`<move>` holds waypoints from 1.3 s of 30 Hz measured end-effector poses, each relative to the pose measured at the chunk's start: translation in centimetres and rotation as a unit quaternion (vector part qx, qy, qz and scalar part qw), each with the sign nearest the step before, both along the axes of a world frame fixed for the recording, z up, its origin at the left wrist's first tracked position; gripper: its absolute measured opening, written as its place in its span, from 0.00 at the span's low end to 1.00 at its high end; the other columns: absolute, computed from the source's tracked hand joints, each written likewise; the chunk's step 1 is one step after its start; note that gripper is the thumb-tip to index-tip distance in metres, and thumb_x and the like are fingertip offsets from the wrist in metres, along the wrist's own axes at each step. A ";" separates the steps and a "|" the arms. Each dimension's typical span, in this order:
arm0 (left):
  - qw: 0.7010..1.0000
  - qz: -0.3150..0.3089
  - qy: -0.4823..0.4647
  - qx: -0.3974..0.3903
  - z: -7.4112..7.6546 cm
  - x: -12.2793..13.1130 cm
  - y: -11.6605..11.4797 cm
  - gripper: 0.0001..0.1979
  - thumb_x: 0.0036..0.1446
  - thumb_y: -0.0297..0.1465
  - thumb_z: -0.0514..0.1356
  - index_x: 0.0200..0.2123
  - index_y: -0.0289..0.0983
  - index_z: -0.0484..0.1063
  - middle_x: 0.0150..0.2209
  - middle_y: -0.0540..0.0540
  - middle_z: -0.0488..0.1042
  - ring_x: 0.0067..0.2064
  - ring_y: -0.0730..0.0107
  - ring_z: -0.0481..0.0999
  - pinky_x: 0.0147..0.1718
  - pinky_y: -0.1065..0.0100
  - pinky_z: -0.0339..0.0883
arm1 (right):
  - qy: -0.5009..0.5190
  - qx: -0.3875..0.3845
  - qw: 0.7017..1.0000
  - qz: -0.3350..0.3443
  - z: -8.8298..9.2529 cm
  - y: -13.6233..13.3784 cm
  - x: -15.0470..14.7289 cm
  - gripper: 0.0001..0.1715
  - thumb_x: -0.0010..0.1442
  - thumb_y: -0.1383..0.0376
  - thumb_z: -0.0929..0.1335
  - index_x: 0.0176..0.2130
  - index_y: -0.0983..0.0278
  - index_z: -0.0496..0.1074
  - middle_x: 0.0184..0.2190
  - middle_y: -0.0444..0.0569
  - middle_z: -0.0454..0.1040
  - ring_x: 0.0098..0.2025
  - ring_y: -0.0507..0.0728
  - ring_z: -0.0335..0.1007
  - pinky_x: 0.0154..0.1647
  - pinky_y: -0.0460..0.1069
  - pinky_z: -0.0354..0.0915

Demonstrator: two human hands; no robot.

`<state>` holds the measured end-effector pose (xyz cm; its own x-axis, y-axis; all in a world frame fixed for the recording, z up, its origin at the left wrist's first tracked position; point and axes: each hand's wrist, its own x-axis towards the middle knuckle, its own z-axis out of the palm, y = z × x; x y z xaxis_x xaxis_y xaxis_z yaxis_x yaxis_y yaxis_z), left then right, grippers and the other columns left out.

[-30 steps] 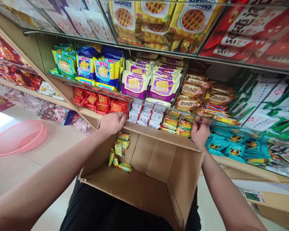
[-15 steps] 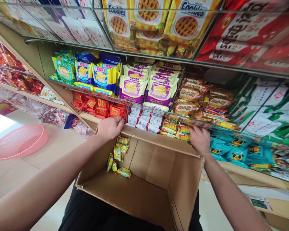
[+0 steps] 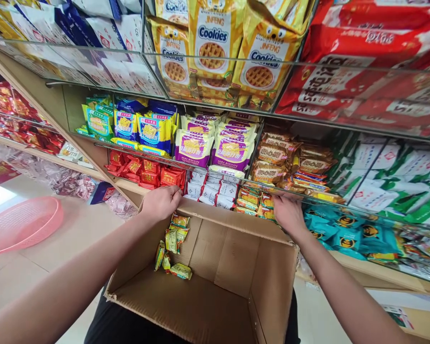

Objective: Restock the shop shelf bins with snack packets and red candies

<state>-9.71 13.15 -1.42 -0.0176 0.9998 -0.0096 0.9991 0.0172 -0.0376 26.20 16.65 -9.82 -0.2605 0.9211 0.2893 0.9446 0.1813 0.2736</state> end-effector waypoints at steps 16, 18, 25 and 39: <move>1.000 -0.001 -0.005 -0.006 0.0 0.0 -0.2 0.24 0.57 0.42 0.37 0.36 0.41 0.70 0.37 0.44 0.75 0.38 0.58 0.73 0.31 0.66 0.60 | 0.094 -0.007 0.986 0.138 0.4 -1.2 0.8 0.23 0.60 0.56 0.57 0.50 0.64 0.65 0.46 0.54 0.68 0.48 0.61 0.60 0.47 0.54 0.53; 1.000 -0.003 0.003 -0.006 0.0 0.0 -0.2 0.24 0.57 0.42 0.37 0.35 0.41 0.70 0.36 0.43 0.75 0.37 0.58 0.73 0.30 0.66 0.60 | 0.071 -0.029 0.983 0.167 0.6 -1.1 0.4 0.22 0.61 0.57 0.56 0.51 0.61 0.65 0.45 0.52 0.69 0.46 0.59 0.62 0.45 0.52 0.55; 1.000 -0.010 -0.002 -0.002 0.0 0.0 -0.1 0.24 0.57 0.42 0.37 0.35 0.41 0.70 0.38 0.44 0.75 0.39 0.59 0.73 0.31 0.66 0.60 | 0.025 -0.066 0.994 0.083 1.2 1.5 -2.2 0.23 0.62 0.60 0.52 0.51 0.62 0.64 0.41 0.55 0.71 0.39 0.59 0.67 0.35 0.50 0.60; 1.000 -0.006 0.002 -0.016 0.1 0.0 0.0 0.22 0.57 0.41 0.38 0.34 0.40 0.69 0.37 0.45 0.75 0.38 0.62 0.73 0.31 0.67 0.60 | 0.042 -0.069 0.997 -0.019 0.5 2.5 -3.6 0.25 0.62 0.57 0.52 0.38 0.67 0.70 0.31 0.58 0.74 0.32 0.60 0.71 0.31 0.51 0.63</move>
<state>-9.72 13.12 -1.33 -0.0049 0.9991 -0.0419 0.9991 0.0031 -0.0425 22.61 19.14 -9.27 -0.2046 0.9624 0.1785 0.9702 0.1752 0.1675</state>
